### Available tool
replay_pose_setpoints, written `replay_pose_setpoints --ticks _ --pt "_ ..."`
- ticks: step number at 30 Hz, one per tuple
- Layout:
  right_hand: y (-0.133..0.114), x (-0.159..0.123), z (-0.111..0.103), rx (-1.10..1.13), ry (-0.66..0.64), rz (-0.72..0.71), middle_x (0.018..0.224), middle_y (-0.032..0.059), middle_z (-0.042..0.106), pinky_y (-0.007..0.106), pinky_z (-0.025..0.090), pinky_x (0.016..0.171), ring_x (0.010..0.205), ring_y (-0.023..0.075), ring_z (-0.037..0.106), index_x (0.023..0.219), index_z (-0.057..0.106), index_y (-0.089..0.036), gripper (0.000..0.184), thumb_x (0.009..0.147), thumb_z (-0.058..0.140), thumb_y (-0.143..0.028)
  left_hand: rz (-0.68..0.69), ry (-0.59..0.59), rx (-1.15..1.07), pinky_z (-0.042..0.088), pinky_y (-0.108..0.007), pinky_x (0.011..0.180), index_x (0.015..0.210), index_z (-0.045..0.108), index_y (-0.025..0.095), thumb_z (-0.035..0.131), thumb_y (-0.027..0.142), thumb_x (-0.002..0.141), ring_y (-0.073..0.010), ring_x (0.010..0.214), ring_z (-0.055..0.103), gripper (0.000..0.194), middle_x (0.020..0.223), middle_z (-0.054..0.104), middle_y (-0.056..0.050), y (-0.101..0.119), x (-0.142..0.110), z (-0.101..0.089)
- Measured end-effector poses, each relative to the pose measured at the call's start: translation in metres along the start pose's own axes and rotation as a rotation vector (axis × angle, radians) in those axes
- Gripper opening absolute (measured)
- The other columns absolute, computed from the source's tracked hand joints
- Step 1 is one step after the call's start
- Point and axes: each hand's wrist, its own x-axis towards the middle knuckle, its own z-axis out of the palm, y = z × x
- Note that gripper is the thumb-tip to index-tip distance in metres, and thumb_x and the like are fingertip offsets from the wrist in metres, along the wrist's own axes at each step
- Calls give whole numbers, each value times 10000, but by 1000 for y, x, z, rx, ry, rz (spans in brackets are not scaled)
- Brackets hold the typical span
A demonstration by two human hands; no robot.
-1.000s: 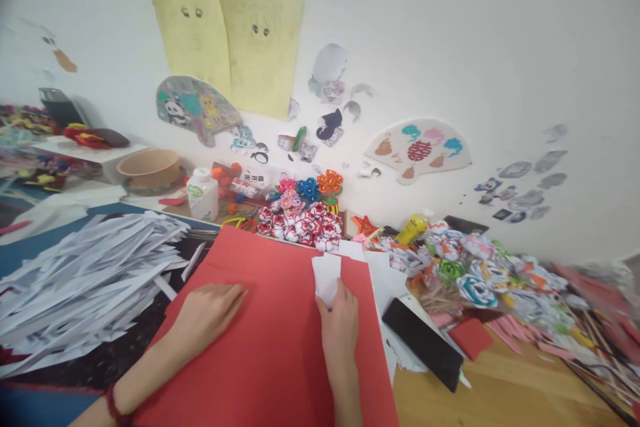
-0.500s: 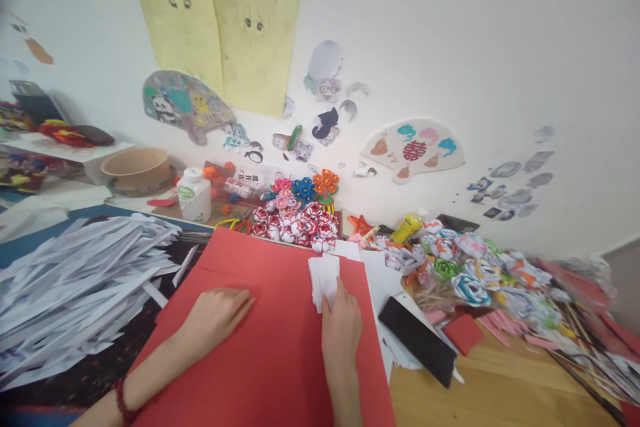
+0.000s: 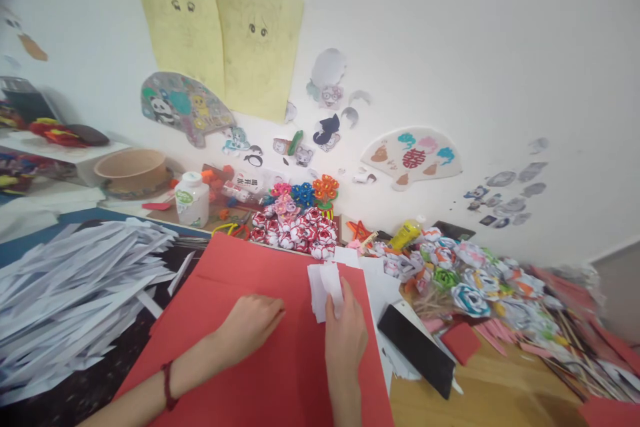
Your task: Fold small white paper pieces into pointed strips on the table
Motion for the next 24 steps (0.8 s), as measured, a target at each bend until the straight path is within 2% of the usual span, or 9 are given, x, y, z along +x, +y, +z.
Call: replay_pose_setpoints --ticks 4,7,10,13,16,18,20,22,24 --pt "-2 -4 3 69 11 6 1160 149 607 352 437 712 908 285 600 1252 511 -158 496 840 459 -430 -47 4 -146 427 -282 611 865 597 184 345 291 918 -226 734 652 279 785 681 -92 10 16 5" --pt "-1 -10 6 165 36 23 1116 123 635 327 447 676 827 249 609 1218 541 -176 443 840 473 -396 -69 -7 -286 430 -288 632 928 606 222 361 333 912 -228 788 652 269 857 694 -72 17 27 11" --pt "1 -16 9 233 72 56 1029 119 669 324 450 675 806 246 613 1090 626 -171 362 844 470 -387 -83 -17 -370 429 -295 640 939 612 231 372 327 904 -233 801 651 261 881 698 -66 20 33 20" --pt "-2 -22 10 283 168 130 963 133 684 340 449 702 787 253 618 960 675 -157 336 830 497 -411 -111 6 -484 421 -279 642 953 607 231 424 322 881 -218 798 645 216 879 698 -47 20 33 25" --pt "-14 -24 11 490 235 245 983 133 671 344 458 761 859 251 617 954 649 -151 306 811 542 -400 -120 83 -679 413 -248 622 991 590 217 487 370 852 -183 742 626 231 860 688 -29 17 33 20" --pt "-27 -21 14 692 201 284 1012 138 653 334 475 767 904 245 612 991 611 -141 316 796 573 -386 -107 175 -823 409 -226 611 984 586 186 487 380 852 -155 703 602 255 855 675 -30 13 35 13" --pt "-42 -16 20 831 106 265 998 122 642 323 486 761 895 227 611 1052 580 -144 354 775 605 -364 -127 296 -914 391 -207 589 916 593 158 437 359 877 -137 671 572 258 799 656 -26 5 38 6" --pt "-56 -6 28 905 -16 224 864 64 639 297 490 724 796 188 610 1115 557 -162 396 764 626 -334 -246 432 -883 348 -201 540 770 572 141 393 362 891 -126 607 523 309 679 605 -12 -7 41 2" --pt "-67 6 38 960 -158 165 744 18 623 285 484 691 706 165 590 1149 547 -165 448 740 653 -314 -342 487 -800 298 -199 498 690 519 146 350 377 902 -115 541 467 356 593 537 8 -23 43 1"
